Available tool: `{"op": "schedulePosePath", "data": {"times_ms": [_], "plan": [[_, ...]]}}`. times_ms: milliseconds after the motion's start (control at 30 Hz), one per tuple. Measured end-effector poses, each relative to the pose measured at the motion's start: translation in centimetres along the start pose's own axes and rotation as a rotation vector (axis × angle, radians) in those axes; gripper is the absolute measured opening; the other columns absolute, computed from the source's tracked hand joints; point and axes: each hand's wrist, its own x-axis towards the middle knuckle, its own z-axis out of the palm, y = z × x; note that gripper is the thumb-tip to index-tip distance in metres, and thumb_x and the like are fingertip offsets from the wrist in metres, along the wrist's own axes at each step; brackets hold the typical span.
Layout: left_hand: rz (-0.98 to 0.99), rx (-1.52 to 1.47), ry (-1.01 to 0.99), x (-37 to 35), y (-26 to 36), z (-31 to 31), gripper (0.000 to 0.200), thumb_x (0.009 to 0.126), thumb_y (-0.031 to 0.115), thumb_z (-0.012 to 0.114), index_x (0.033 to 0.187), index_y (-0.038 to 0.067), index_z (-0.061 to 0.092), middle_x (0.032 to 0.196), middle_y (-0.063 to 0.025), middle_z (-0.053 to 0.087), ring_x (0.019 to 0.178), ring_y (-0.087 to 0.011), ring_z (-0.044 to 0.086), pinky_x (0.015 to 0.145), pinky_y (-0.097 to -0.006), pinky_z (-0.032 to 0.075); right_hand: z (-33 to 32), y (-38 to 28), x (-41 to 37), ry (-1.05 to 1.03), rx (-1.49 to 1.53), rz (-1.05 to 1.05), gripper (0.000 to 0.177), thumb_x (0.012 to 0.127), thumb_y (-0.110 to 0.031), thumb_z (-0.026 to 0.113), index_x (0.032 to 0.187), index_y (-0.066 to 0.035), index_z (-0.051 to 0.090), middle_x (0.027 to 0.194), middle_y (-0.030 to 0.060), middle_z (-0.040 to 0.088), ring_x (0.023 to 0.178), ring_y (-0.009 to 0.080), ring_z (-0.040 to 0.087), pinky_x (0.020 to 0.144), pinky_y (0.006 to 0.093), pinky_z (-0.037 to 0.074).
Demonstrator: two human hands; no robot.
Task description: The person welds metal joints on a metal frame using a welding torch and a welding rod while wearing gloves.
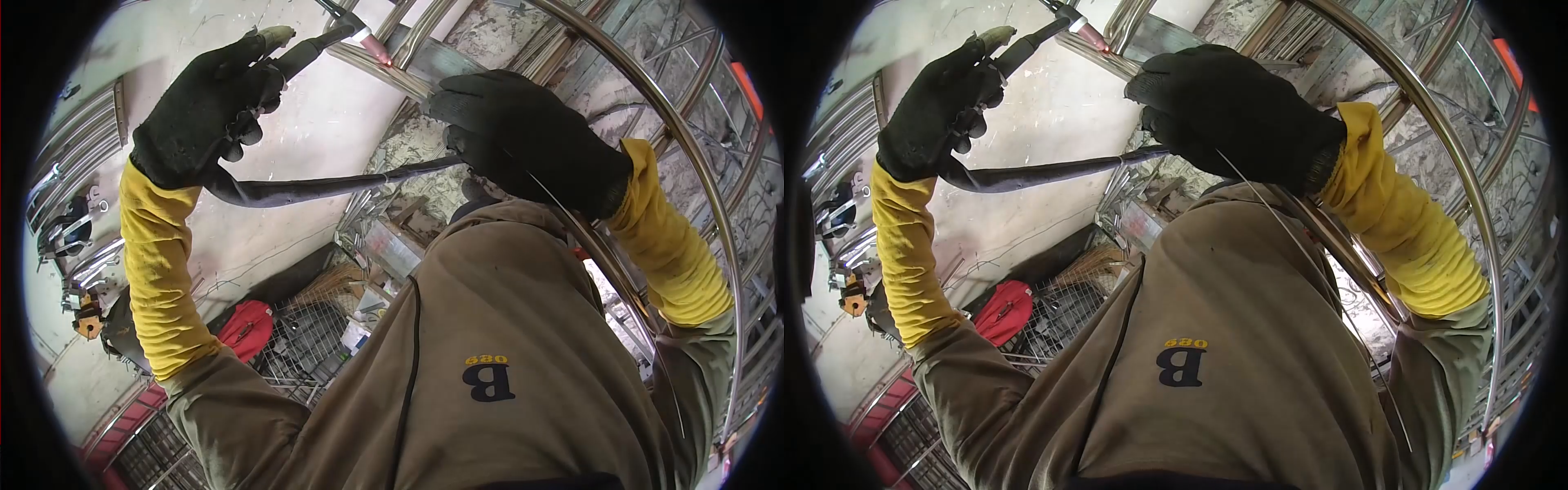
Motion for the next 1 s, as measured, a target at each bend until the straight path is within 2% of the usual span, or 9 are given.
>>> {"op": "schedulePosePath", "data": {"times_ms": [233, 267, 333, 367, 433, 467, 533, 867, 1000], "plan": [[0.089, 0.045, -0.053, 0.7, -1.4, -0.9, 0.053, 0.110, 0.030, 0.060, 0.160, 0.013, 0.056, 0.092, 0.0008, 0.062, 0.059, -0.0027, 0.053, 0.048, -0.0166, 0.043, 0.7, 0.7, -1.2, 0.105, 0.186, -0.053, 0.038, 0.103, -0.024, 0.068, 0.137, -0.006, 0.067, 0.127, 0.0123, 0.071, 0.117, 0.0305, 0.069, 0.105, 0.0431, 0.054], [0.060, 0.055, 0.035, 0.5, -1.1, -0.6, 0.050, 0.111, 0.028, 0.058, 0.159, 0.012, 0.057, 0.092, 0.0004, 0.062, 0.058, -0.0028, 0.053, 0.049, -0.0163, 0.045, 1.5, 2.7, -2.8, 0.198, 0.963, -0.186, 0.040, 0.105, -0.028, 0.064, 0.138, -0.005, 0.066, 0.127, 0.0155, 0.070, 0.115, 0.0305, 0.068, 0.105, 0.0429, 0.053], [-0.067, 0.016, 0.026, 1.0, -0.7, -0.8, 0.050, 0.110, 0.025, 0.059, 0.158, 0.014, 0.057, 0.090, 0.0016, 0.061, 0.059, -0.0053, 0.053, 0.048, -0.0191, 0.041, 3.1, 3.0, -3.4, 0.221, 1.088, -0.179, 0.035, 0.104, -0.024, 0.064, 0.134, -0.006, 0.068, 0.127, 0.0159, 0.071, 0.117, 0.0309, 0.068, 0.104, 0.0426, 0.054], [-0.067, 0.016, 0.027, 0.7, -0.3, -0.7, 0.050, 0.110, 0.025, 0.059, 0.158, 0.014, 0.057, 0.090, 0.0016, 0.061, 0.059, -0.0053, 0.053, 0.048, -0.0191, 0.041, 2.4, 2.5, -2.3, 0.222, 1.088, -0.180, 0.035, 0.104, -0.024, 0.064, 0.134, -0.006, 0.068, 0.127, 0.0159, 0.071, 0.117, 0.0309, 0.068, 0.104, 0.0426, 0.054], [-0.052, -0.114, -0.010, -0.1, 0.5, 0.1, 0.052, 0.109, 0.023, 0.058, 0.160, 0.014, 0.054, 0.089, 0.0023, 0.060, 0.059, -0.0054, 0.051, 0.048, -0.0200, 0.039, 0.1, 0.6, 0.7, -0.112, 0.099, 0.052, 0.030, 0.102, -0.020, 0.069, 0.128, -0.006, 0.070, 0.128, 0.0133, 0.072, 0.119, 0.0310, 0.069, 0.103, 0.0430, 0.056], [-0.006, 0.037, 0.020, -0.3, 0.4, 0.5, 0.055, 0.108, 0.022, 0.057, 0.162, 0.014, 0.052, 0.088, 0.0024, 0.060, 0.057, -0.0051, 0.049, 0.047, -0.0202, 0.038, -0.2, 0.2, 0.3, 0.046, -0.060, -0.074, 0.028, 0.098, -0.017, 0.074, 0.124, -0.007, 0.071, 0.126, 0.0101, 0.073, 0.121, 0.0302, 0.070, 0.103, 0.0432, 0.059], [-0.002, 0.024, 0.033, -0.3, 0.2, 0.3, 0.058, 0.106, 0.021, 0.060, 0.164, 0.016, 0.051, 0.091, 0.0017, 0.060, 0.057, -0.0039, 0.049, 0.047, -0.0180, 0.035, -1.1, 0.0, 0.0, 0.027, -0.010, -0.093, 0.035, 0.095, -0.014, 0.073, 0.126, 0.002, 0.072, 0.131, 0.0189, 0.071, 0.125, 0.0357, 0.067, 0.107, 0.0467, 0.056], [0.004, 0.028, 0.029, -0.4, 0.0, 0.3, 0.057, 0.107, 0.024, 0.062, 0.162, 0.014, 0.053, 0.091, -0.0003, 0.061, 0.058, -0.0040, 0.050, 0.048, -0.0185, 0.038, -1.4, -0.6, 0.2, -0.031, 0.082, 0.060, 0.043, 0.097, -0.017, 0.070, 0.136, 0.001, 0.066, 0.137, 0.0216, 0.068, 0.127, 0.0393, 0.064, 0.111, 0.0480, 0.051], [0.019, 0.023, 0.010, -0.1, -0.5, 0.1, 0.056, 0.108, 0.028, 0.064, 0.161, 0.013, 0.055, 0.091, -0.0007, 0.061, 0.059, -0.0034, 0.051, 0.049, -0.0173, 0.040, -0.7, -0.1, 0.1, 0.065, 0.034, -0.005, 0.036, 0.098, -0.020, 0.070, 0.130, -0.003, 0.070, 0.120, 0.0180, 0.074, 0.117, 0.0359, 0.071, 0.110, 0.0484, 0.053]]}}
